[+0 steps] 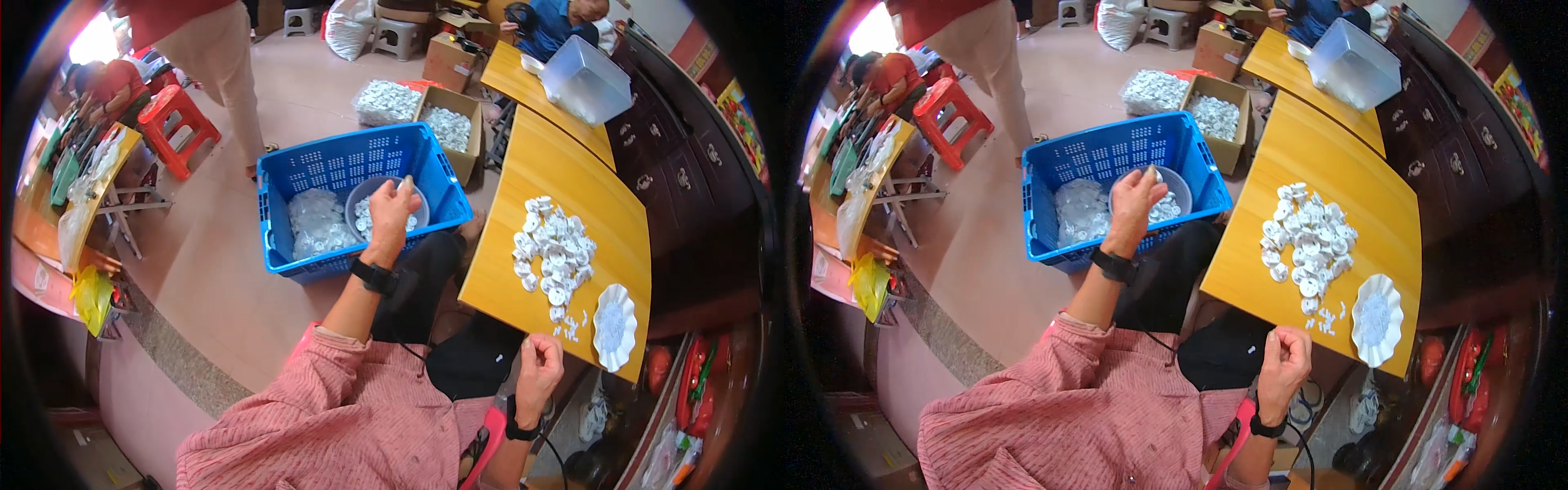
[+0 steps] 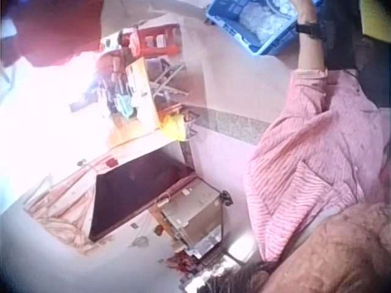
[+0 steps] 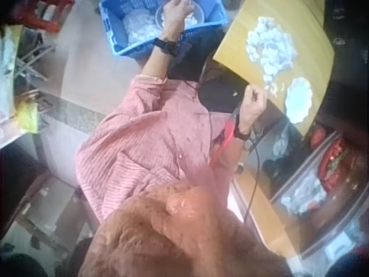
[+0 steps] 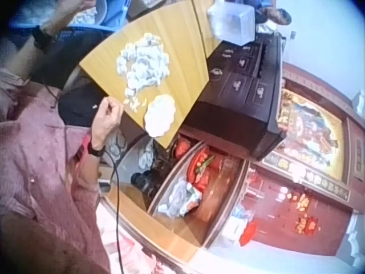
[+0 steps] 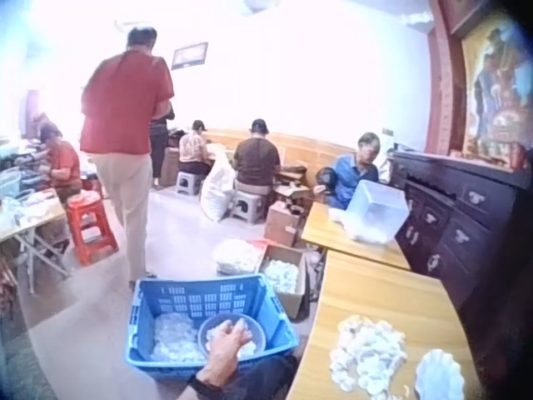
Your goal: Assembling small white plastic components manually at a workbench.
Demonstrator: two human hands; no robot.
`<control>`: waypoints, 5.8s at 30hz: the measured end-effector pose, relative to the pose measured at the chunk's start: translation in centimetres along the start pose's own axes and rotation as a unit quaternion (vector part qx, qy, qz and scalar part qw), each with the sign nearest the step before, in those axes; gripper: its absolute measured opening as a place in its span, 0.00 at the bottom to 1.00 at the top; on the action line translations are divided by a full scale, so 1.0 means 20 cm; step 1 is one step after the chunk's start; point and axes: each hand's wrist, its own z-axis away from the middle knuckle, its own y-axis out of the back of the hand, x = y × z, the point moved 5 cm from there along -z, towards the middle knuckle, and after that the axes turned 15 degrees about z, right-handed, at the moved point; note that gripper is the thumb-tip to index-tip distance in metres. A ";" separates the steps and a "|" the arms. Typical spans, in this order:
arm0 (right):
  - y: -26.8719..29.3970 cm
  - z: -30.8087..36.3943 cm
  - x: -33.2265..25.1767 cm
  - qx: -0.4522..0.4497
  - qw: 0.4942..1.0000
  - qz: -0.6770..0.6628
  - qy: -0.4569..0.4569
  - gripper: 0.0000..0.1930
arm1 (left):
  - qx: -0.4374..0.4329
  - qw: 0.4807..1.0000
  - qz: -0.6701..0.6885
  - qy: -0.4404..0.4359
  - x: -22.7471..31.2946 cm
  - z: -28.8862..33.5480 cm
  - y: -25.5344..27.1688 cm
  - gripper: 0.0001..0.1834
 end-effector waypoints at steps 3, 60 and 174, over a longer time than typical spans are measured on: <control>-0.01 0.01 -0.04 -0.009 0.999 0.042 0.021 0.04 | 0.036 0.979 -0.119 -0.158 -0.02 0.12 -0.07 0.14; -0.08 0.09 0.17 -0.121 0.977 0.151 0.092 0.01 | -0.442 0.737 -0.437 -0.266 -0.28 0.86 -0.74 0.13; 0.08 0.01 -0.05 0.013 0.977 -0.194 -0.088 0.07 | -0.380 0.832 0.152 0.373 -0.32 1.06 -0.54 0.14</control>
